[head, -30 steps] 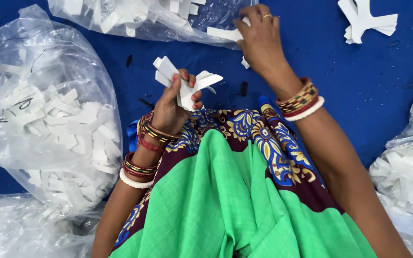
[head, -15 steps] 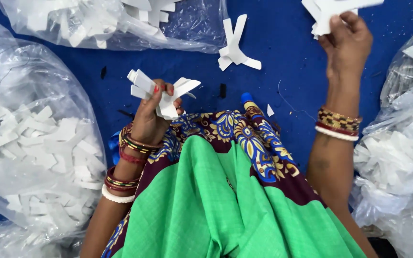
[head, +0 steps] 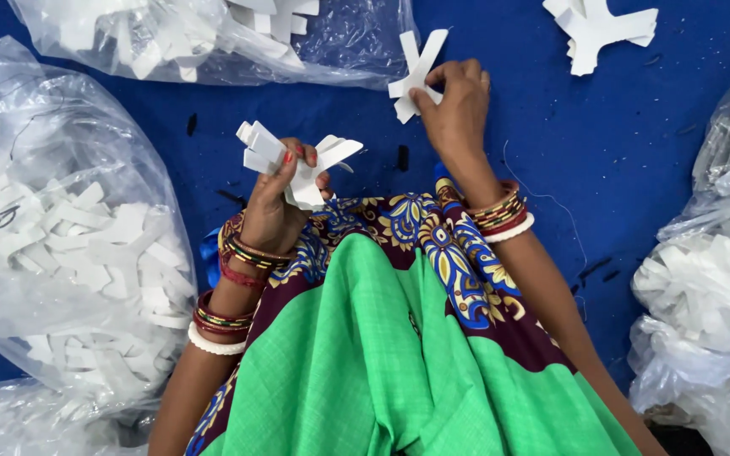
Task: Picking up white Y-shaped shoe components from a pile and stacking them together.
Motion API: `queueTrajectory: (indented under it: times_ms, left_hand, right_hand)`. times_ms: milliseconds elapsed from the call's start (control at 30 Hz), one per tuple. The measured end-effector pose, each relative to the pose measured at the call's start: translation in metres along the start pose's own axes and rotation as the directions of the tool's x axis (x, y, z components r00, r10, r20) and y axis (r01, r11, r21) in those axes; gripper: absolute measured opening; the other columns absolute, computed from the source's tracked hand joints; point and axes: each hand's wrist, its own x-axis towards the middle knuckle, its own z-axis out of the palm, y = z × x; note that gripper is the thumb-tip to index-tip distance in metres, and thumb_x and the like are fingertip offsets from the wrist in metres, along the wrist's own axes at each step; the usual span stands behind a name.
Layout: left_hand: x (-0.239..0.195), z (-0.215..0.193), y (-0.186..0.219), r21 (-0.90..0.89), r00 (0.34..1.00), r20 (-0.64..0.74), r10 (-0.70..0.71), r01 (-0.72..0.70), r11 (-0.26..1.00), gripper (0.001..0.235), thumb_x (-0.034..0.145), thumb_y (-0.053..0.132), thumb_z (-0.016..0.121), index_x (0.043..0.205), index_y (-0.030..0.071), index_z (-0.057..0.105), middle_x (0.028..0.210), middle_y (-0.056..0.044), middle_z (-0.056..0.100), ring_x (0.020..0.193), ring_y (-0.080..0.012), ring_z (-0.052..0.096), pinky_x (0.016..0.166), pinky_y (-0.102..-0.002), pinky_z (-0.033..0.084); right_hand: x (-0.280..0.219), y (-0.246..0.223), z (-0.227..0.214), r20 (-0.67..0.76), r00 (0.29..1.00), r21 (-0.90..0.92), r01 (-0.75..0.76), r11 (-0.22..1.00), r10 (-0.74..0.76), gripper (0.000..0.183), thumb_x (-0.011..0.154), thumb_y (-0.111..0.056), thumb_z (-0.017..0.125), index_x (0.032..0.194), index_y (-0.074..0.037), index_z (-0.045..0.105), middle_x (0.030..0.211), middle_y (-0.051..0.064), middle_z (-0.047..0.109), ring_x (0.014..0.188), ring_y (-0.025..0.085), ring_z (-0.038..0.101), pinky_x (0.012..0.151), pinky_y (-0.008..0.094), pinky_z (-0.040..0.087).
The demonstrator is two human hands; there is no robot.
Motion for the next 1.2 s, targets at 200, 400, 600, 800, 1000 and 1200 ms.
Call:
queueTrajectory:
  times_ms: [200, 400, 600, 800, 1000, 1200]
  left_hand:
    - [0.001, -0.001, -0.004, 0.003, 0.999, 0.015, 0.033, -0.033, 0.999, 0.016, 0.11, 0.024, 0.056, 0.115, 0.01, 0.051, 0.111, -0.005, 0.053, 0.094, -0.0186, 0.06, 0.082, -0.034, 0.055]
    - [0.005, -0.003, -0.016, 0.095, 0.998, 0.014, 0.067, -0.068, 0.993, 0.02, 0.111, 0.024, 0.055, 0.122, 0.008, 0.053, 0.117, -0.008, 0.057, 0.097, -0.0177, 0.063, 0.083, -0.031, 0.054]
    - [0.01, 0.003, -0.028, 0.082, 0.988, 0.07, 0.136, -0.142, 0.986, 0.029, 0.11, 0.02, 0.054, 0.136, 0.008, 0.051, 0.132, -0.005, 0.059, 0.11, -0.0149, 0.062, 0.1, -0.03, 0.052]
    - [0.0, -0.003, -0.015, -0.15, 0.994, 0.088, 0.071, -0.057, 0.987, 0.031, 0.112, 0.023, 0.048, 0.138, 0.006, 0.048, 0.126, -0.011, 0.063, 0.111, -0.0201, 0.067, 0.098, -0.035, 0.056]
    - [0.002, -0.012, -0.018, -0.147, 0.996, 0.08, 0.036, -0.024, 0.989, 0.038, 0.115, 0.024, 0.043, 0.145, 0.001, 0.045, 0.12, -0.015, 0.066, 0.099, -0.0226, 0.068, 0.088, -0.038, 0.059]
    - [0.0, 0.0, -0.013, -0.149, 0.991, 0.128, 0.035, -0.016, 0.989, 0.048, 0.112, 0.021, 0.048, 0.156, 0.004, 0.04, 0.129, -0.014, 0.062, 0.1, -0.0223, 0.067, 0.09, -0.038, 0.058]
  right_hand:
    - [-0.007, 0.022, 0.008, 0.269, 0.912, 0.308, -0.385, 0.87, 0.309, 0.022, 0.088, -0.017, 0.081, 0.092, -0.002, 0.066, 0.096, 0.013, 0.065, 0.081, 0.028, 0.068, 0.072, 0.04, 0.055]
    - [0.012, -0.054, -0.066, 0.149, 0.963, 0.43, -0.269, 0.862, 0.226, 0.018, 0.094, -0.011, 0.073, 0.106, -0.002, 0.063, 0.099, 0.01, 0.069, 0.087, 0.023, 0.074, 0.078, 0.034, 0.057]
    - [0.01, -0.157, -0.106, 0.288, 0.945, 0.539, -0.027, 0.842, -0.154, 0.031, 0.086, -0.011, 0.071, 0.114, -0.002, 0.061, 0.117, 0.017, 0.066, 0.098, 0.031, 0.068, 0.079, 0.04, 0.055]
    - [0.013, -0.146, -0.1, 0.4, 0.885, 0.632, -0.078, 0.771, -0.238, 0.028, 0.101, -0.015, 0.065, 0.128, -0.006, 0.064, 0.128, 0.011, 0.067, 0.11, 0.029, 0.064, 0.089, 0.039, 0.054]
    - [0.011, -0.129, -0.098, 0.397, 0.901, 0.515, -0.059, 0.855, -0.177, 0.025, 0.091, -0.018, 0.082, 0.111, -0.006, 0.072, 0.107, 0.008, 0.075, 0.097, 0.024, 0.065, 0.088, 0.039, 0.05]
    - [0.002, -0.106, -0.077, 0.722, 0.689, 0.661, -0.658, 0.361, -0.065, 0.026, 0.092, -0.013, 0.078, 0.114, -0.005, 0.066, 0.109, 0.004, 0.073, 0.101, 0.01, 0.07, 0.093, 0.027, 0.058]
